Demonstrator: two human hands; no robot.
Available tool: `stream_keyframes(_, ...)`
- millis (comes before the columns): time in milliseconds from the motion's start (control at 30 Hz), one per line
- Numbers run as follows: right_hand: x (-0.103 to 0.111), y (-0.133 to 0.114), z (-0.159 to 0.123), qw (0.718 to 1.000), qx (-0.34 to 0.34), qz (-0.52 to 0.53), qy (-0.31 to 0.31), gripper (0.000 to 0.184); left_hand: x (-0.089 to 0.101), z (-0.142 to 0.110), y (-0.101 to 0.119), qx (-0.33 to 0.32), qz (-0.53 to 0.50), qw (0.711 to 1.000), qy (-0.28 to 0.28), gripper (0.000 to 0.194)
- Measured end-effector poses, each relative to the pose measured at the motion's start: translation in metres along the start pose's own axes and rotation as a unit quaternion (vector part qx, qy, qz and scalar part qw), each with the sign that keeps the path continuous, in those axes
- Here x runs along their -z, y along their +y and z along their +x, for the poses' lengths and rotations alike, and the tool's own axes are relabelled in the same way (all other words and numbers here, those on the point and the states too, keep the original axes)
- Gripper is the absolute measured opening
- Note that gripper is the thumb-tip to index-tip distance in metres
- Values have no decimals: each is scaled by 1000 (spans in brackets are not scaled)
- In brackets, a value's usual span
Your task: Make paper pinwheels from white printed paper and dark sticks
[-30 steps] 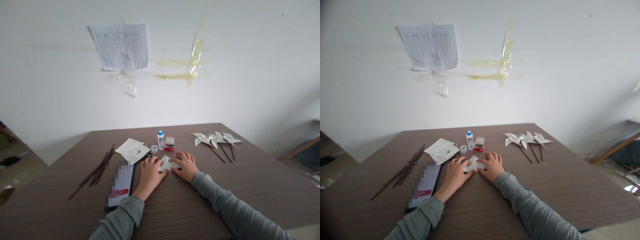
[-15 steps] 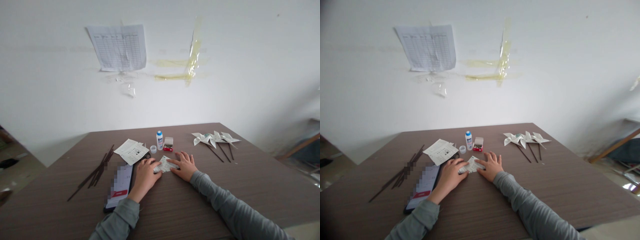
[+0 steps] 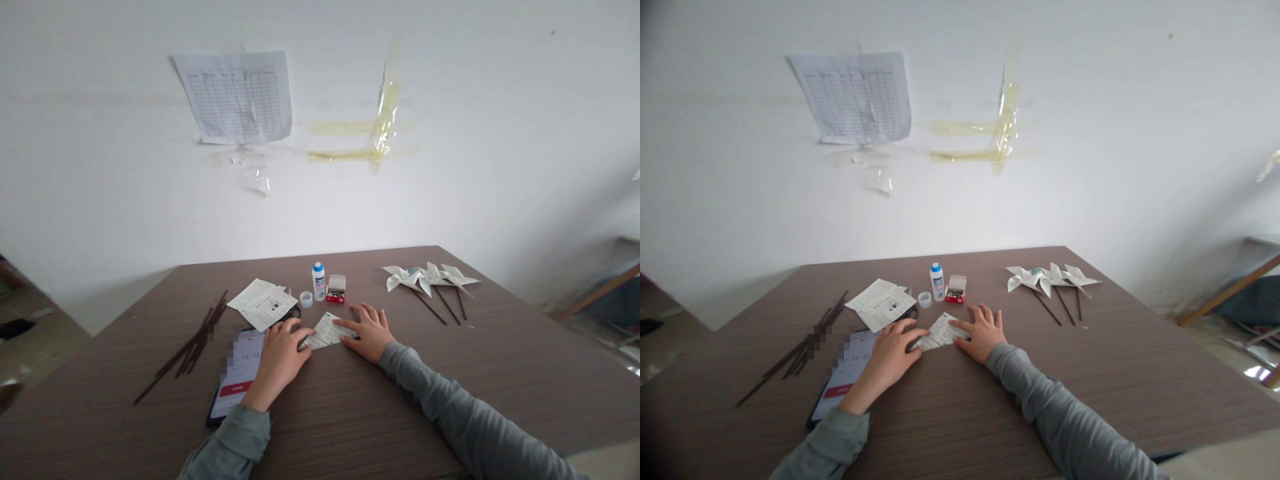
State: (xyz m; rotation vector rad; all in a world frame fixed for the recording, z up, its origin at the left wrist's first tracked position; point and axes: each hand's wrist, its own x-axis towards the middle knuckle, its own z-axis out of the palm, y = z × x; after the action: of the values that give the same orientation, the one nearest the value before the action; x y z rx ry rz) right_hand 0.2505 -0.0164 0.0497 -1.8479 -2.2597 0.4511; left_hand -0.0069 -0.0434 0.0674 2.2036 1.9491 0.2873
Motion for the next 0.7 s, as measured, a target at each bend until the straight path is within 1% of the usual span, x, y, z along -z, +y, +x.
stream_keyframes(100, 3, 1, 2, 1000, 0, 0, -31, 59, 2, -1, -5, -1, 6, 1000, -6, 51)
stream_keyframes(300, 5, 0, 1, 999, -1, 0, -45, 61, 2, -4, -13, -9, 9, 1000, 9, 53)
stream_keyframes(500, 5, 1, 1, 999, 1, 1, -40, 60, 6, -3, -19, -2, 19, 1000, -13, 56)
stream_keyframes(700, 2, 4, 1, 999, 9, 12, -38, 60, 9, -2, -26, 12, 14, 1000, -20, 61)
